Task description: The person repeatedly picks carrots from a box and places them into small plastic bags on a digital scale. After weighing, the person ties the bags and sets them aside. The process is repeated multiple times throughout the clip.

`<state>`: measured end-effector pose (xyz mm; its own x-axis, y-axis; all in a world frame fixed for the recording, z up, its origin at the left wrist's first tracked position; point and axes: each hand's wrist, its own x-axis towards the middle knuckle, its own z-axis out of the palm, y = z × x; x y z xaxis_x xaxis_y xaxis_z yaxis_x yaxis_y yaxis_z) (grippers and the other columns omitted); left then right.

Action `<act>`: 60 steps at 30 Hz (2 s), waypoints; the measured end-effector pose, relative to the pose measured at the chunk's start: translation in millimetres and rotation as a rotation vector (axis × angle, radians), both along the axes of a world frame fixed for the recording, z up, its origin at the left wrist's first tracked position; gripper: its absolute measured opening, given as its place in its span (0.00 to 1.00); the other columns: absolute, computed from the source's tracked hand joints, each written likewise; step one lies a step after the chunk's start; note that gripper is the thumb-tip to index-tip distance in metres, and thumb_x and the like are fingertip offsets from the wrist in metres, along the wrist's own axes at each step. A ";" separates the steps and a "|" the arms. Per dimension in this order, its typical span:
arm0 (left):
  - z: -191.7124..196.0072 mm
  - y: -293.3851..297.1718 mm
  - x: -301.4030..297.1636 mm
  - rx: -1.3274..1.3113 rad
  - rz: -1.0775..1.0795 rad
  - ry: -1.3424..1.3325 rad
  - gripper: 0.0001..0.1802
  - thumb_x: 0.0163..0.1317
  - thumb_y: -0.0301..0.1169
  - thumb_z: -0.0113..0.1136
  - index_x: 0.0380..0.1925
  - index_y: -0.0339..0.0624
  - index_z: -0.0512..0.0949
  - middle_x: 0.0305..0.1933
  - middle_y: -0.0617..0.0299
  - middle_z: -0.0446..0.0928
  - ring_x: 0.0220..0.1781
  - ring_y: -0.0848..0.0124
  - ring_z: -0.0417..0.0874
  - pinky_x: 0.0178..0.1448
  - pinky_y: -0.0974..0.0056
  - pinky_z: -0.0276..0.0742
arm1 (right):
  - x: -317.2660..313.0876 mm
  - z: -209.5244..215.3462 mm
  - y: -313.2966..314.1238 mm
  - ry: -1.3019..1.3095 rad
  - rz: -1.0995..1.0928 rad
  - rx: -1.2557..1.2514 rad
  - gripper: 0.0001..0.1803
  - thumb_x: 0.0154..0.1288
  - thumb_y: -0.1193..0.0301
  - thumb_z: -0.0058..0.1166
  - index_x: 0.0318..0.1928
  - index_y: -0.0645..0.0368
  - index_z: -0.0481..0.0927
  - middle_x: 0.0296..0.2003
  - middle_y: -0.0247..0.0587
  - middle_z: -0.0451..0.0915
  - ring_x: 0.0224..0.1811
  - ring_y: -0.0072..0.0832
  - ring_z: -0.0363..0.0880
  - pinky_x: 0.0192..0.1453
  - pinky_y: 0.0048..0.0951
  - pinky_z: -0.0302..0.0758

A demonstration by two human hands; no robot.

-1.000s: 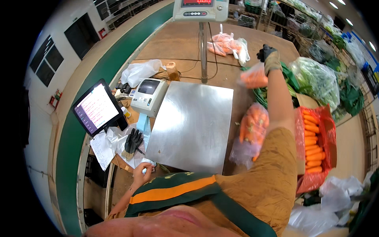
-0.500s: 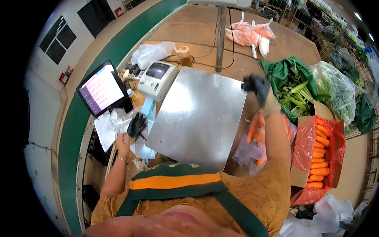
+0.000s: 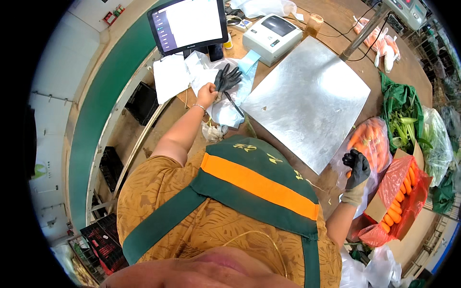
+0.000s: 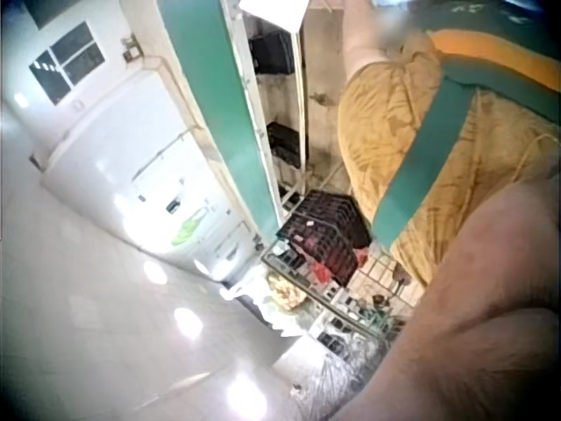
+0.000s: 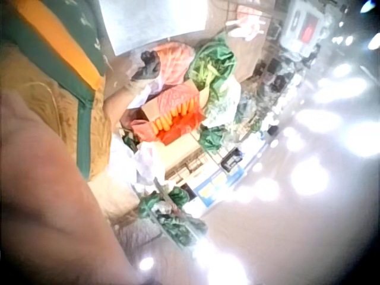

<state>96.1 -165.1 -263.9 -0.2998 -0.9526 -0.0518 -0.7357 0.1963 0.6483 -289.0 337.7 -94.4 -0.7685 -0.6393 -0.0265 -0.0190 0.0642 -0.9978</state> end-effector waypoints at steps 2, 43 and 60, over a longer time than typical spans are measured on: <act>-0.4 -4.2 15.2 -0.211 0.026 0.049 0.19 0.51 0.30 0.69 0.44 0.42 0.79 0.48 0.46 0.78 0.52 0.51 0.79 0.58 0.54 0.73 | 15.8 13.1 -19.8 0.044 0.008 0.002 0.21 0.75 0.61 0.44 0.51 0.68 0.78 0.38 0.45 0.83 0.36 0.31 0.82 0.45 0.32 0.80; -85.9 78.0 227.9 0.685 -0.268 0.099 0.20 0.55 0.37 0.71 0.17 0.42 0.70 0.17 0.69 0.68 0.21 0.78 0.65 0.25 0.66 0.65 | 140.7 10.0 -100.5 0.011 0.364 0.346 0.18 0.75 0.65 0.45 0.50 0.69 0.78 0.37 0.45 0.84 0.39 0.30 0.83 0.50 0.30 0.78; 145.4 3.5 217.7 0.067 0.228 0.756 0.07 0.64 0.30 0.62 0.30 0.39 0.78 0.30 0.69 0.78 0.32 0.80 0.75 0.36 0.73 0.71 | 159.3 52.3 -157.2 -0.044 0.479 0.228 0.16 0.69 0.74 0.52 0.54 0.70 0.77 0.43 0.45 0.83 0.47 0.29 0.81 0.56 0.29 0.76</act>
<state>313.8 -161.7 -118.5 -0.0740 -0.9968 0.0286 -0.1082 0.0366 0.9935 -129.6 180.6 -42.0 -0.3868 -0.8926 -0.2316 -0.0576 0.2740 -0.9600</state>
